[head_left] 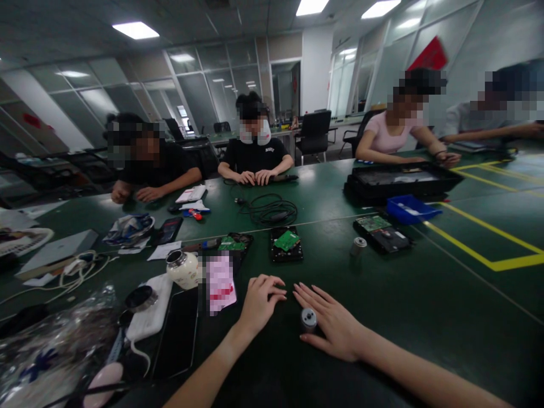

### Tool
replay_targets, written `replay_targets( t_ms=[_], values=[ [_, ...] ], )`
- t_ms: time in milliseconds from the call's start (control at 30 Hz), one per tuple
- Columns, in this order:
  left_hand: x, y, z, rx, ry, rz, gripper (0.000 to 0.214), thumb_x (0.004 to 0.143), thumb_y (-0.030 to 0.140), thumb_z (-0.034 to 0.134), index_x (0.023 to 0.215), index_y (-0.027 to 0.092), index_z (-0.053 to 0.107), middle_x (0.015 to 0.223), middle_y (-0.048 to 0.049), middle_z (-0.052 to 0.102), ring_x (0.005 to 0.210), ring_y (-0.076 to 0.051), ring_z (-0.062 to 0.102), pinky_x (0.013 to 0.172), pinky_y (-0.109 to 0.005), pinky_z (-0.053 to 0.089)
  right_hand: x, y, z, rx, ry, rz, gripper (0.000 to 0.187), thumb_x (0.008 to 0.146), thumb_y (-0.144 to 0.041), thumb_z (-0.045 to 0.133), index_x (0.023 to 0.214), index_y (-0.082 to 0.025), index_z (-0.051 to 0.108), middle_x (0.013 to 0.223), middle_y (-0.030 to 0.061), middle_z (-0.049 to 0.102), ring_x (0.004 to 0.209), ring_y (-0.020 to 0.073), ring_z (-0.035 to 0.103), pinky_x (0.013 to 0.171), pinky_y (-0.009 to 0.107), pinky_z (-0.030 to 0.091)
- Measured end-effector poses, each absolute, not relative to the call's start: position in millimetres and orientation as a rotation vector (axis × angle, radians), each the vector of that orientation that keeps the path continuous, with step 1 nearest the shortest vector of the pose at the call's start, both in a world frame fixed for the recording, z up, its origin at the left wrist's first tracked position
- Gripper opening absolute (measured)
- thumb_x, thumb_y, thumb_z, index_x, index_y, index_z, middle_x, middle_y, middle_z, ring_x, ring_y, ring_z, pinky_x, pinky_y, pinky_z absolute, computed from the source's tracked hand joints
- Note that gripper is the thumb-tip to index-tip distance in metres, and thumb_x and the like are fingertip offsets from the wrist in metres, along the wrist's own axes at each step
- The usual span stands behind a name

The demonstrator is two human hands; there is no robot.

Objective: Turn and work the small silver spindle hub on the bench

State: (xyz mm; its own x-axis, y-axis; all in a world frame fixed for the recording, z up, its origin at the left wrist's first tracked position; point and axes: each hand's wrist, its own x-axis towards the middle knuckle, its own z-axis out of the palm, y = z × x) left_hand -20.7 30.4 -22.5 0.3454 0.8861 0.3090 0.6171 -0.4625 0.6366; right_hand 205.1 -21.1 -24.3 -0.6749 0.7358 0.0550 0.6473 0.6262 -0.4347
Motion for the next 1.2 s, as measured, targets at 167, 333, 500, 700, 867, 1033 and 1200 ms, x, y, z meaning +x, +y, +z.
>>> replay_targets(
  t_ms=[167,333,500,700,867,1033,1200],
  values=[
    [-20.0,30.2,-15.5,2.207,1.301,0.937,0.016,0.081,0.011,0.072,0.091,0.022,0.067,0.086,0.001,0.075,0.092,-0.023,0.064,0.083,-0.038,0.039,204.4,-22.1,-27.3,-1.163,-2.629,0.543,0.081,0.095,-0.057,0.041,0.153,-0.011,0.009,0.159,0.014,0.007,0.147,0.027,0.008,0.121,0.045,0.014],
    [-8.9,12.0,9.7,2.238,1.188,1.04,0.008,0.081,0.016,0.074,0.085,0.023,0.071,0.09,0.0001,0.073,0.09,-0.021,0.062,0.086,-0.036,0.041,204.3,-21.6,-30.6,-1.138,-2.622,0.516,0.08,0.094,-0.057,0.044,0.152,-0.011,0.013,0.158,0.0151,0.009,0.146,0.0286,0.011,0.12,0.047,0.017],
    [4.5,-12.1,23.3,2.289,0.938,1.113,0.013,0.08,0.011,0.075,0.085,0.022,0.07,0.086,0.0011,0.073,0.088,-0.019,0.063,0.084,-0.034,0.042,204.7,-21.7,-32.0,-1.126,-2.636,0.45,0.075,0.094,-0.055,0.045,0.152,-0.013,0.019,0.159,0.0134,0.011,0.146,0.0286,0.011,0.119,0.047,0.018],
    [8.7,-15.2,18.8,2.307,0.864,1.101,0.014,0.08,0.009,0.074,0.085,0.021,0.068,0.085,0.0005,0.074,0.086,-0.02,0.064,0.082,-0.035,0.042,205.6,-21.4,-29.8,-1.093,-2.648,0.392,0.073,0.095,-0.054,0.044,0.152,-0.017,0.018,0.159,0.01,0.013,0.146,0.0276,0.014,0.119,0.047,0.019],
    [8.6,-15.0,17.5,2.288,0.84,1.086,0.011,0.081,0.012,0.073,0.086,0.019,0.068,0.088,-0.0009,0.073,0.085,-0.019,0.065,0.082,-0.034,0.043,203.6,-23.7,-31.3,-1.164,-2.635,0.248,0.078,0.095,-0.058,0.038,0.153,-0.013,0.011,0.159,0.0125,0.01,0.147,0.0273,0.013,0.119,0.047,0.017],
    [9.9,-17.1,15.0,2.247,0.856,1.097,0.012,0.08,0.011,0.074,0.085,0.019,0.067,0.089,-0.0007,0.073,0.084,-0.019,0.065,0.082,-0.034,0.043,200.1,-30.0,-42.2,-1.332,-2.509,-0.002,0.089,0.09,-0.064,0.043,0.152,-0.007,0.015,0.158,0.017,0.009,0.146,0.0335,0.014,0.119,0.052,0.013],
    [11.4,-18.6,16.4,2.215,0.909,1.101,0.011,0.079,0.012,0.075,0.08,0.019,0.066,0.083,-0.0003,0.072,0.08,-0.018,0.064,0.079,-0.033,0.044,200.8,-30.9,-49.9,-1.398,-2.519,0.055,0.085,0.091,-0.065,0.039,0.149,-0.005,0.026,0.156,0.0197,0.018,0.144,0.0339,0.019,0.115,0.05,0.027]
  ],
)
